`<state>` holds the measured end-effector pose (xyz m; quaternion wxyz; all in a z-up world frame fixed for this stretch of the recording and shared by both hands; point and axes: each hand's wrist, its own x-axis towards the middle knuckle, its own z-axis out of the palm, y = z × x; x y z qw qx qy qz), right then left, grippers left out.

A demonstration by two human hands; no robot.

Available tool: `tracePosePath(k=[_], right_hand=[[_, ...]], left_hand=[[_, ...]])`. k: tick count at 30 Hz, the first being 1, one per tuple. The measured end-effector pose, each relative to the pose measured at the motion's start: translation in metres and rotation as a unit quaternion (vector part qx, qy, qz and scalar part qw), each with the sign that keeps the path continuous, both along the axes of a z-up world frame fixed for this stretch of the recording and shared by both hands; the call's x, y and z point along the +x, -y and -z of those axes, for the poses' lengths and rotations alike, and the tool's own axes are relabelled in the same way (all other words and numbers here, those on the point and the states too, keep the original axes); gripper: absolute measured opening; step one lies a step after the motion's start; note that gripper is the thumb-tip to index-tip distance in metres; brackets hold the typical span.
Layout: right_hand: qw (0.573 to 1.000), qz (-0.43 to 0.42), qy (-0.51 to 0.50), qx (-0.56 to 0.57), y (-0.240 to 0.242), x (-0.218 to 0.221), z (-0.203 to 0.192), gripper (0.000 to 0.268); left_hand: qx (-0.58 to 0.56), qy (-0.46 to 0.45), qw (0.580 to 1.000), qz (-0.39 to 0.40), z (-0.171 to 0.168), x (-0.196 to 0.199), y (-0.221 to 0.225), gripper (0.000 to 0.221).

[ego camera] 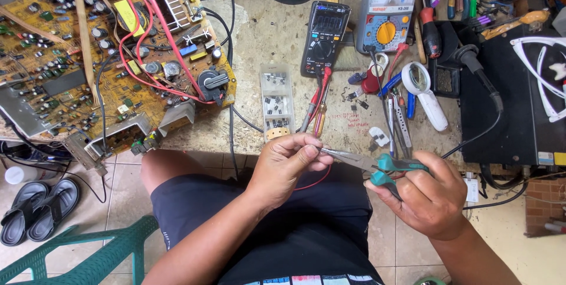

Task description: Repairing a television circuit board by soldering components and testing with a multimeter

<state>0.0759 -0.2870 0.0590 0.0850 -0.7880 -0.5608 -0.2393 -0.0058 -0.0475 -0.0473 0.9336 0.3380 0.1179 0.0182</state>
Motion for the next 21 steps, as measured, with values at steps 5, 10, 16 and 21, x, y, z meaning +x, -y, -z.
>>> tracePosePath(k=[5,10,16,21], right_hand=[[1.0,-0.007,0.0,0.004,0.001,-0.001,0.0,0.042],[0.999,0.023,-0.03,0.038,0.003,-0.004,0.01,0.04],[0.968,0.167,-0.123,0.144,0.026,-0.025,0.042,0.034],[0.889,0.328,-0.225,0.226,0.041,-0.06,0.063,0.03]], left_hand=[[-0.006,-0.017,1.0,0.003,-0.002,0.002,0.001,0.018],[-0.009,-0.012,1.0,0.006,0.0,0.0,0.0,0.017],[0.003,-0.018,1.0,0.011,-0.004,-0.004,-0.014,0.012],[0.029,-0.035,0.998,0.05,-0.01,-0.014,-0.021,0.011]])
